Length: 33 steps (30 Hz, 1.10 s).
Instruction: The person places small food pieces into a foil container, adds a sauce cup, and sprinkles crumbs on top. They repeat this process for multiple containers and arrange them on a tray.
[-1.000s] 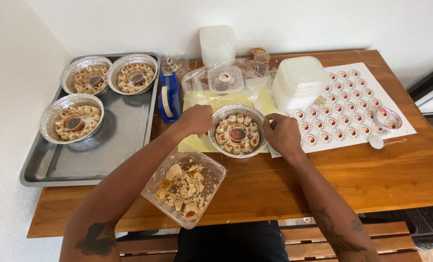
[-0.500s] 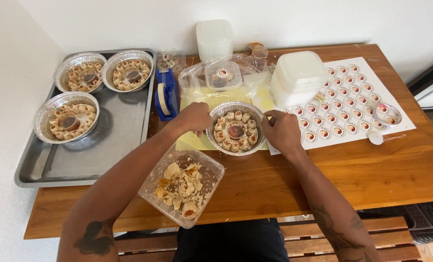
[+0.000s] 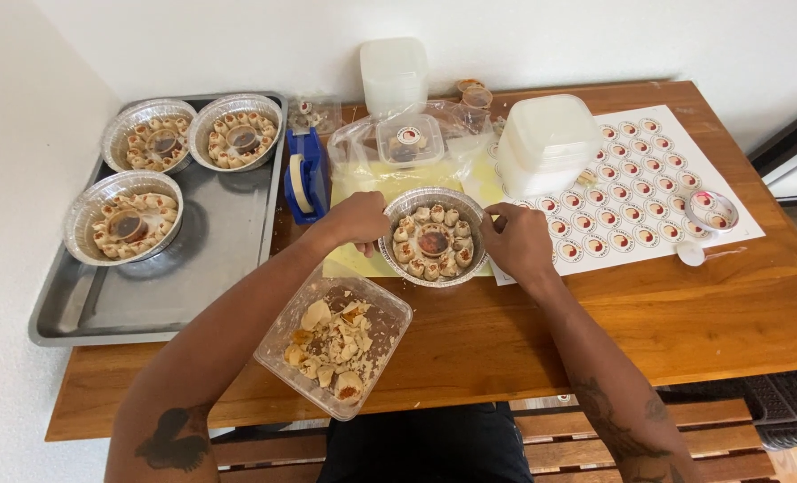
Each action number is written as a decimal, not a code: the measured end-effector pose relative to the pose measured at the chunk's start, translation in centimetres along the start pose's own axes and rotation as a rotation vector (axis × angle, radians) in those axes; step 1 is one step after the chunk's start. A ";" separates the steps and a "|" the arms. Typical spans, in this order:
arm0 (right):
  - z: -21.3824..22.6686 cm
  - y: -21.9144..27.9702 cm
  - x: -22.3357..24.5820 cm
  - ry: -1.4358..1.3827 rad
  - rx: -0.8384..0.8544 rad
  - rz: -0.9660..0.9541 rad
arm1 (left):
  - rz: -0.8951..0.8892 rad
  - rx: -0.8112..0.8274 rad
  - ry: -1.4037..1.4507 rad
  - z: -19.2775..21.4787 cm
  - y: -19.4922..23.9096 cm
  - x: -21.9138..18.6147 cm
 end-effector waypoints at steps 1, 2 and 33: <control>0.2 0.1 0.2 0.000 -0.001 -0.001 | 0.000 0.000 -0.001 -0.1 -0.1 0.1; 0.2 0.1 0.3 0.002 0.017 -0.017 | 0.010 0.003 0.013 -0.1 -0.1 0.2; 0.1 0.1 0.2 0.014 0.061 -0.036 | 0.038 0.078 0.112 0.2 1.3 -0.7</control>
Point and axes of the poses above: each hand's wrist, its own y-axis away from the middle knuckle, its own z-axis out of the back of the hand, x = y × z, the point moved 4 cm from there along -y, towards the middle knuckle, and after that the axes turned 5 degrees about z, right-handed, at the moved point
